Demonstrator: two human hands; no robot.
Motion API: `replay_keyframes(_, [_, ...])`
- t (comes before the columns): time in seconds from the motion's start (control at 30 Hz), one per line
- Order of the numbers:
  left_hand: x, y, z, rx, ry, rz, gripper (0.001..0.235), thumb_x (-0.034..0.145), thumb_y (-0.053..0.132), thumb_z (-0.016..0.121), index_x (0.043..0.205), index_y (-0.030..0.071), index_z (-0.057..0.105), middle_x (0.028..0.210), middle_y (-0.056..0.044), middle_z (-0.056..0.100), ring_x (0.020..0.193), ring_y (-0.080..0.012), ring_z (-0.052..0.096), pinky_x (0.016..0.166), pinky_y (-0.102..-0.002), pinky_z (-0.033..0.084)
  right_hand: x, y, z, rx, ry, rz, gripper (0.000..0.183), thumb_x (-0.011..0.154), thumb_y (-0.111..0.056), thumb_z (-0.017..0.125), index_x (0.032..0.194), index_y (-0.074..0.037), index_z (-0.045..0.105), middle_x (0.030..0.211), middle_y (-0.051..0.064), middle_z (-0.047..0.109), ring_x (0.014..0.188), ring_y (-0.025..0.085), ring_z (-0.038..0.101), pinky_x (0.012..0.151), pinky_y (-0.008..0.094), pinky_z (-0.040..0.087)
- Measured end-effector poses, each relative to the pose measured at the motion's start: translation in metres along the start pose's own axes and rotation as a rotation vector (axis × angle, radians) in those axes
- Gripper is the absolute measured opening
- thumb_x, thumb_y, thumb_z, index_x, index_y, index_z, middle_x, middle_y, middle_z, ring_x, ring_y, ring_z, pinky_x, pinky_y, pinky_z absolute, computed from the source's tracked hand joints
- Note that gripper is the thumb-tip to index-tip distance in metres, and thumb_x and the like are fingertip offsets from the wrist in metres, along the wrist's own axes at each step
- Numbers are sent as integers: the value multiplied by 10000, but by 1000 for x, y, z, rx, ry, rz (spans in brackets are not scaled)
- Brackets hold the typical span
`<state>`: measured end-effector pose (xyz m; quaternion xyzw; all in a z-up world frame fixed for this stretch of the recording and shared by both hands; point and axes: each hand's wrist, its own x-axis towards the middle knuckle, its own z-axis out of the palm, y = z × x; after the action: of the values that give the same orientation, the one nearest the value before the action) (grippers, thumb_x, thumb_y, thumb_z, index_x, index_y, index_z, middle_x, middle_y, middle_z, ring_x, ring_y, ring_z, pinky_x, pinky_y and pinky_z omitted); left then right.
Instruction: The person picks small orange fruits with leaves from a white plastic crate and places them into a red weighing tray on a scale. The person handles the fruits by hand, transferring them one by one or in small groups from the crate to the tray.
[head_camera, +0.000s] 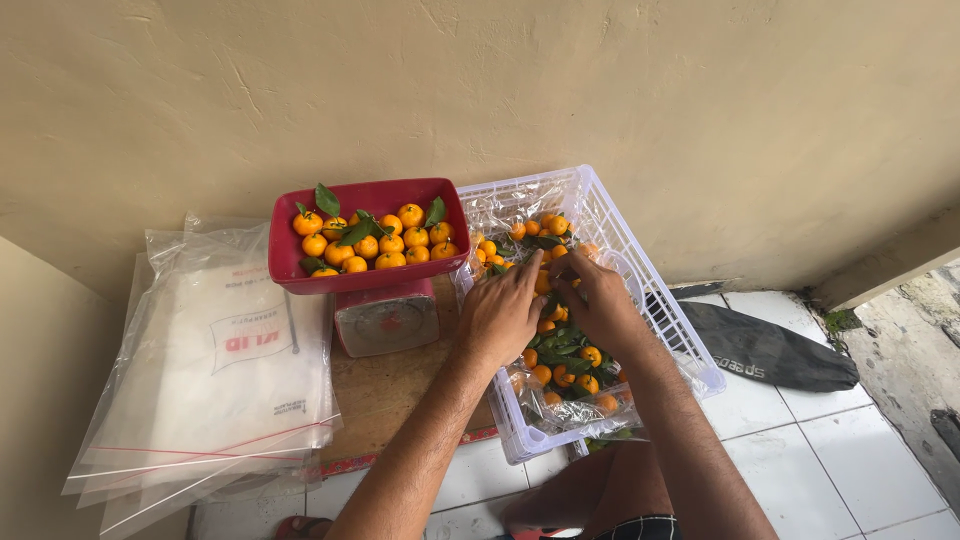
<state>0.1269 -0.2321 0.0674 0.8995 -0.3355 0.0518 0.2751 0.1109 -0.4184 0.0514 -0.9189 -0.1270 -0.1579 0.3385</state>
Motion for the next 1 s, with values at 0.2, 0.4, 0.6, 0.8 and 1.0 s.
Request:
replay_keyframes(0.2, [2, -11, 11, -116, -48, -27, 445, 1029, 187, 522, 1444, 27, 498, 1175, -205, 722, 1071, -380, 723, 936, -504, 540, -3, -5, 2, 57, 34, -40, 186, 965, -67, 665, 1144, -94, 621, 874, 164, 736, 852, 357, 739, 742, 478, 600])
replay_keyframes(0.4, [4, -23, 31, -61, 36, -36, 366, 1057, 280, 479, 1317, 30, 540, 973, -174, 748, 939, -355, 755, 878, -493, 561, -2, -6, -5, 101, 76, -99, 317, 985, 61, 378, 1183, -39, 605, 1019, 227, 677, 954, 436, 723, 785, 585, 575])
replay_keyframes(0.6, [3, -20, 26, -62, 60, -30, 305, 1057, 278, 484, 1241, 41, 539, 872, -162, 750, 877, -353, 766, 839, -488, 570, -2, -17, -6, 88, 0, -91, 210, 1011, -114, 588, 1209, -98, 655, 1030, 144, 705, 1000, 373, 733, 828, 537, 573])
replay_keyframes(0.8, [2, -10, 15, -144, 41, -85, 300, 1085, 245, 422, 1265, 23, 511, 935, -205, 737, 901, -370, 757, 851, -502, 571, -3, -18, -10, 67, -19, 9, 347, 1014, -64, 373, 1242, -60, 634, 993, 213, 694, 934, 436, 713, 799, 575, 558])
replay_keyframes(1.0, [1, -9, 15, -104, 55, -85, 291, 1066, 219, 460, 1283, 28, 492, 955, -205, 736, 931, -386, 756, 867, -515, 570, -2, -1, -10, -145, 137, 64, 254, 975, -10, 509, 1168, -68, 662, 984, 168, 654, 947, 390, 682, 791, 510, 547])
